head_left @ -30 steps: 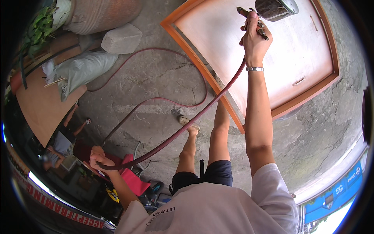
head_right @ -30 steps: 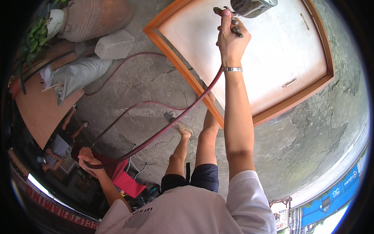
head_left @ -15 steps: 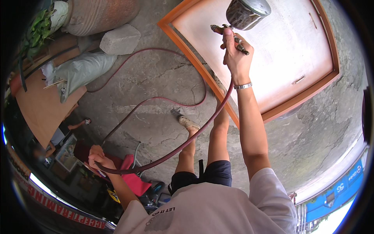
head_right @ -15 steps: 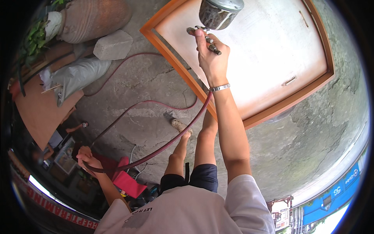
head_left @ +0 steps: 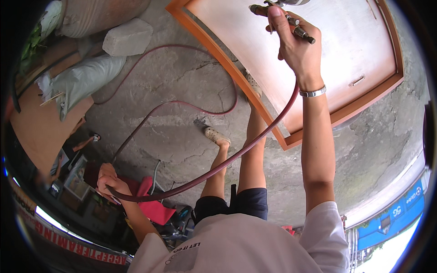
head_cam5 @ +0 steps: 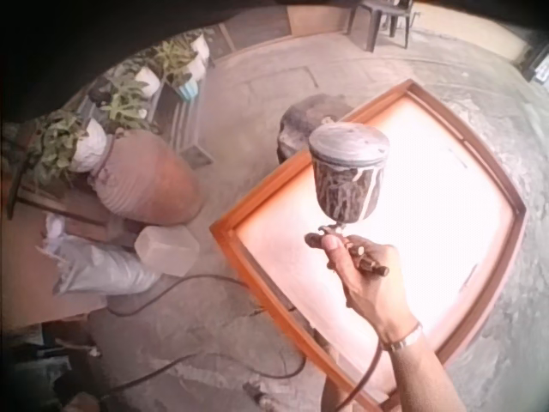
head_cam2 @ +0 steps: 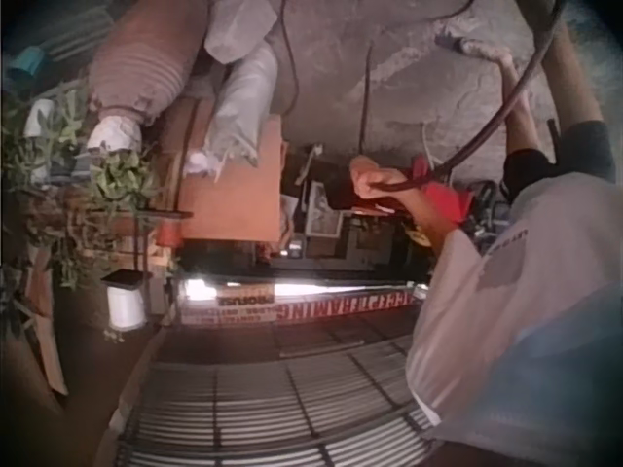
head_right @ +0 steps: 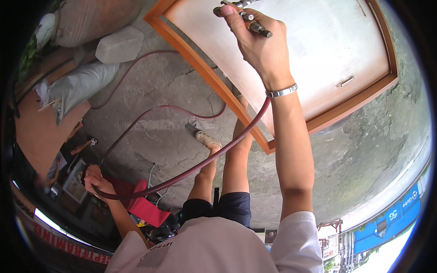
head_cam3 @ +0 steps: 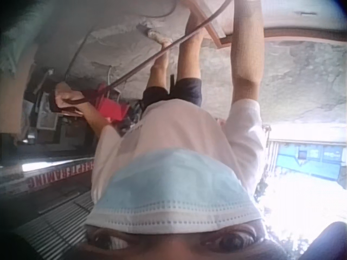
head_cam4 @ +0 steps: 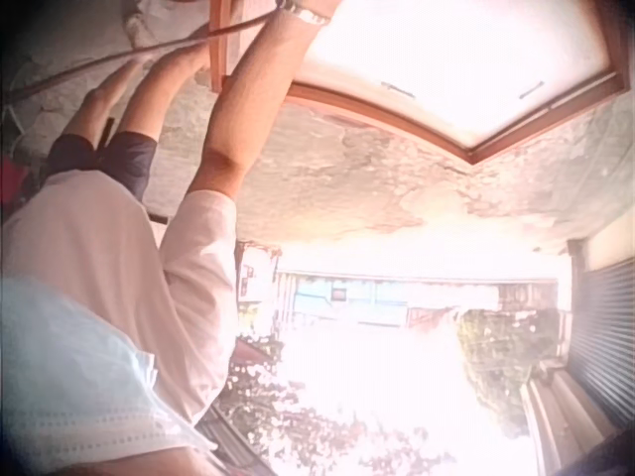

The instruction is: The person uses a spray gun to apply a light-colored finish to a wooden table top. They move around the table to cover the surface and edges, then spray the underside and legs.

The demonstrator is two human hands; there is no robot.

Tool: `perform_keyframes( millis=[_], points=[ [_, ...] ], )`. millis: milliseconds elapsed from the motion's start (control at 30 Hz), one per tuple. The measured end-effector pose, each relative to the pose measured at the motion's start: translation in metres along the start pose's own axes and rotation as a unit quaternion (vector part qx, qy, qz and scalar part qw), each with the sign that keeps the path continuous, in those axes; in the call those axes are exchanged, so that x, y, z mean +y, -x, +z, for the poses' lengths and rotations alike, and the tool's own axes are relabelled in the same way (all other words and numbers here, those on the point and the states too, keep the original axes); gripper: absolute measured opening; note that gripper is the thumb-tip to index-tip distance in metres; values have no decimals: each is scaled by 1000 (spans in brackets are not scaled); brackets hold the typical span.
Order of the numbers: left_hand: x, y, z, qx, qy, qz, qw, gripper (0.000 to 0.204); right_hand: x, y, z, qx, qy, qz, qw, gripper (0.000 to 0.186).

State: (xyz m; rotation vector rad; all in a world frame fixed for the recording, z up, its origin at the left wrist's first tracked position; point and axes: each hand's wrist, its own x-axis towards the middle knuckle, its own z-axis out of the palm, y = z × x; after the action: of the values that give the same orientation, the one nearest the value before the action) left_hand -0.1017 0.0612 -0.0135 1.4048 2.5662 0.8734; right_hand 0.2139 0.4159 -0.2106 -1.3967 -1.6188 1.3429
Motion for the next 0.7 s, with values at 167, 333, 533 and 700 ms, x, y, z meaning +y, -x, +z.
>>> perform_keyframes(
  millis=[167, 333, 533, 700],
  points=[
    [9, 9, 11, -50, -16, 83, 995, 64, 8, -10, -19, -54, 100, -45, 993, 55],
    [20, 8, 6, -38, 11, 91, 995, 65, -4, -17, 3, -60, 68, -81, 993, 48],
    [18, 6, -17, -8, 11, 108, 994, 63, -46, -24, 19, -53, -47, -95, 993, 51],
    [20, 9, -20, -5, -5, 113, 994, 63, -40, -27, 22, -33, 4, -113, 993, 51]
  ],
)
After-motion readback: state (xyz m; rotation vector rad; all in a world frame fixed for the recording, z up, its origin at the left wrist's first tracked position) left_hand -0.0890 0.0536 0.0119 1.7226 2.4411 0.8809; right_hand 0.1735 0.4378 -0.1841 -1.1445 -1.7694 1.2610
